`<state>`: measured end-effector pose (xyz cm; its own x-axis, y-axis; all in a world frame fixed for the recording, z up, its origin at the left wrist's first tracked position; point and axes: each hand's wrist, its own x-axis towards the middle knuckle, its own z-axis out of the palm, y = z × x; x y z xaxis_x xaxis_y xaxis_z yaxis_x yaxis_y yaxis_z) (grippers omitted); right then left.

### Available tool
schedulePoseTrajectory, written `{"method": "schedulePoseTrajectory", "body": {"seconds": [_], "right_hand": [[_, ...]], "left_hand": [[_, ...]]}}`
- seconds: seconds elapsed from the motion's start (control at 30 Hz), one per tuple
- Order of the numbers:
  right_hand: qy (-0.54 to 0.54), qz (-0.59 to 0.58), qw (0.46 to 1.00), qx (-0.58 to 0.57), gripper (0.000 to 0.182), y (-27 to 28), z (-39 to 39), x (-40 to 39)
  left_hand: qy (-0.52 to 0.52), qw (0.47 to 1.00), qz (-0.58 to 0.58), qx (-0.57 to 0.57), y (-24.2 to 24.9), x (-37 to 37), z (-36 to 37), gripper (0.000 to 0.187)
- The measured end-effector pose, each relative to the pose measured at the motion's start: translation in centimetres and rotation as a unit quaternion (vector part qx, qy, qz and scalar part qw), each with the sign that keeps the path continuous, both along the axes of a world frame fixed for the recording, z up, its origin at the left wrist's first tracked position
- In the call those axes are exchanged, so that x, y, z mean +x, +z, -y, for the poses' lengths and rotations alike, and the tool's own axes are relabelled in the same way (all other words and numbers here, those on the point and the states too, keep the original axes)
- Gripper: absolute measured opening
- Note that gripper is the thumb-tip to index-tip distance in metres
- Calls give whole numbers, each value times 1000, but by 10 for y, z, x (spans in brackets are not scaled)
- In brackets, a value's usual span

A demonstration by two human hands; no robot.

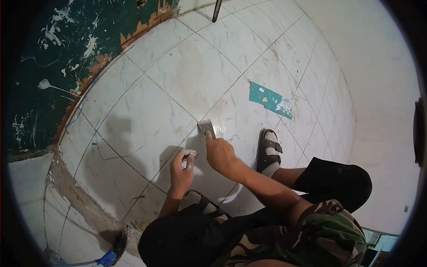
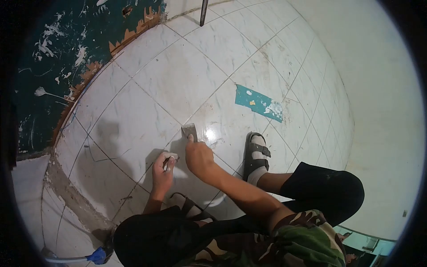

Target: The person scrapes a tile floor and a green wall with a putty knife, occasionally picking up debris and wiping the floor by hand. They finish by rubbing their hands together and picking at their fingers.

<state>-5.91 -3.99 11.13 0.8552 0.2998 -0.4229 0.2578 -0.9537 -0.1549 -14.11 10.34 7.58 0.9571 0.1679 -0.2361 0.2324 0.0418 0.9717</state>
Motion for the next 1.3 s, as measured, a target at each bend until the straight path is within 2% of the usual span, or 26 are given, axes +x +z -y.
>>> {"method": "schedulePoseTrajectory", "body": {"seconds": [0.1,0.13,0.17,0.2,0.23,0.27,0.33,0.4,0.53,0.6,0.67,0.73,0.8,0.87,0.97,1.03,1.07,1.13,1.17,1.2,1.27,1.3], "right_hand": [[-21,28,998,55,46,-4,-2,20],[-29,35,997,63,36,-10,-6,50],[-20,93,991,98,27,-24,-3,85],[38,204,972,108,16,-33,-1,120],[55,185,978,74,17,-35,1,161],[49,102,994,7,22,-19,-2,197],[108,58,990,-74,29,18,11,246],[188,0,965,-180,30,81,25,268],[240,41,945,-218,35,193,90,248],[253,43,939,-228,33,222,143,231],[220,0,945,-242,33,247,191,206],[120,-74,971,-194,28,261,239,183],[28,-82,989,-119,28,235,311,169],[-110,-43,992,-54,33,184,386,149],[-255,70,963,43,38,51,490,117],[-343,134,927,76,40,-13,484,102],[-361,113,923,69,37,-39,472,95],[-334,111,931,95,39,-71,421,82],[-321,70,933,149,36,-51,385,78],[-239,14,956,171,35,-43,363,76],[-188,-160,944,218,45,10,318,89],[-127,-161,941,269,40,6,311,85]], "left_hand": [[6,1000,-8,-17,6,2,0,13],[4,1000,-4,-20,8,0,0,13],[-1,1000,-4,-19,10,-3,-2,13],[2,1000,9,-11,11,-4,-5,13],[5,1000,22,-2,12,-6,-7,13],[1,1000,23,-3,12,-8,-9,13],[11,1000,6,3,12,-14,-14,12],[15,1000,8,2,11,-19,-18,12],[18,999,-3,31,11,-23,-22,11],[4,1000,9,27,7,-18,-24,11],[-41,994,14,100,16,-5,-28,12],[-87,985,27,146,48,13,-33,12],[-100,983,13,150,76,28,-40,13],[-118,971,1,210,115,45,-43,13],[-188,926,-41,324,162,69,-40,12],[-248,889,-66,380,184,87,-22,10],[-253,885,-69,384,191,96,-5,10],[-371,834,-46,406,203,113,33,8],[-419,819,-47,390,203,123,51,12],[-423,815,-50,394,204,135,71,12],[-518,760,-3,391,203,156,117,15],[-523,757,-5,392,200,166,138,15]]}}
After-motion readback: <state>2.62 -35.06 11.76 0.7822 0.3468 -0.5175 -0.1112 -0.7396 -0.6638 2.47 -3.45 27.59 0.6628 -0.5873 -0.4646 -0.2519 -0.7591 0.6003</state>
